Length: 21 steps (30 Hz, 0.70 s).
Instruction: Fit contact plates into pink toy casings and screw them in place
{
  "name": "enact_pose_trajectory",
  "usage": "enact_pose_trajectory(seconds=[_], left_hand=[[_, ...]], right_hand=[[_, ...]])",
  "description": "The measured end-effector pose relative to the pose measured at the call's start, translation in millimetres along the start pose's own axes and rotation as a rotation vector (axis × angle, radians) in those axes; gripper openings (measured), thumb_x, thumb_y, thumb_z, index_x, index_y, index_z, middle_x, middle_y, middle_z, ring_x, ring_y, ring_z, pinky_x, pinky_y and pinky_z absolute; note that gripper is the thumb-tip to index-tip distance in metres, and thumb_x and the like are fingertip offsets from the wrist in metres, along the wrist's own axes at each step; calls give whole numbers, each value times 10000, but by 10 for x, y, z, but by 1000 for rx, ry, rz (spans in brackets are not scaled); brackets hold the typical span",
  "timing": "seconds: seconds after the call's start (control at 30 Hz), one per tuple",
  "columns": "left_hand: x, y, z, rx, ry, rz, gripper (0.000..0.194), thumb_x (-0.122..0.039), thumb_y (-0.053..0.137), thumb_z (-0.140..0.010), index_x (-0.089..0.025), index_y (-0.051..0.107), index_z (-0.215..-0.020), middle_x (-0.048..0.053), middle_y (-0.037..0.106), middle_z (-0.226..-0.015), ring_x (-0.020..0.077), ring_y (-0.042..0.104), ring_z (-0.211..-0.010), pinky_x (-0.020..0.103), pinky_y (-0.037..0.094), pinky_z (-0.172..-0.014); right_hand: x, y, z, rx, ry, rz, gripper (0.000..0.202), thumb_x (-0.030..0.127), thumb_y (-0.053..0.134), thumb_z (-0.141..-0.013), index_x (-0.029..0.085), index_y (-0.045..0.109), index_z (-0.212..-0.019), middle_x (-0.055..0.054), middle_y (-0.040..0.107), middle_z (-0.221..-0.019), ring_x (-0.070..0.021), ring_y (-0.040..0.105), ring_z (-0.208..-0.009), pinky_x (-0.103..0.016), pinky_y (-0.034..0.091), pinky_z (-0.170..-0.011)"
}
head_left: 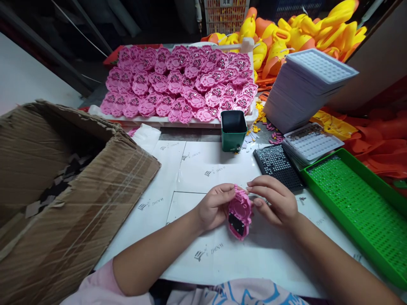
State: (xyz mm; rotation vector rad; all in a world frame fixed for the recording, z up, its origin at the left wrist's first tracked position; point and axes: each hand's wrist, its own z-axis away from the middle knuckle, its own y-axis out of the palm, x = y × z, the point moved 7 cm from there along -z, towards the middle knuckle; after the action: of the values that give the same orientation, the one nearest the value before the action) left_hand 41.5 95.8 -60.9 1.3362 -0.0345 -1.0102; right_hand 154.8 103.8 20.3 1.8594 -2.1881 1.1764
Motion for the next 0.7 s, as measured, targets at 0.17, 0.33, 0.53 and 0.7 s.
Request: enact_pose_trajectory(seconds=[0.17, 0.33, 0.53, 0.7], left_hand=[[-42, -75, -15, -107, 18, -13, 276, -292, 829, -640, -83, 708, -773, 56, 671, -686, 111, 594, -582, 215, 469, -595], [-35, -92, -19, -141, 3, -44, 273, -288, 841, -624, -79, 726, -756, 68, 681, -692, 114, 593, -591, 232, 459, -616], [-62, -109, -9, -198, 62, -68, 284, -290, 858, -583, -74, 727, -713, 70, 676, -667, 120, 582, -578, 238, 443, -600], [-79, -82, -21, -172, 83, -77, 270, -319, 813, -658, -80, 708, -729, 41, 642, -628, 97, 549, -550, 219, 422, -575]], right_hand=[[11, -3, -5, -15, 0, 10, 240, 214, 564, -834, 160, 592, -1066, -114, 629, -899, -196, 620, -821, -340, 553, -690], [-1, 59, 16, 1, 9, 26, 301, 122, 647, -768, 180, 578, -1056, -84, 622, -885, -172, 604, -801, -318, 542, -680], [-1, 83, 15, 18, 14, 16, 272, 123, 657, -768, 171, 583, -1025, -83, 623, -870, -161, 602, -781, -304, 540, -667], [-24, 72, 15, 14, 46, 43, 251, 129, 629, -784, 176, 595, -1029, -87, 632, -882, -167, 616, -797, -311, 547, -684]])
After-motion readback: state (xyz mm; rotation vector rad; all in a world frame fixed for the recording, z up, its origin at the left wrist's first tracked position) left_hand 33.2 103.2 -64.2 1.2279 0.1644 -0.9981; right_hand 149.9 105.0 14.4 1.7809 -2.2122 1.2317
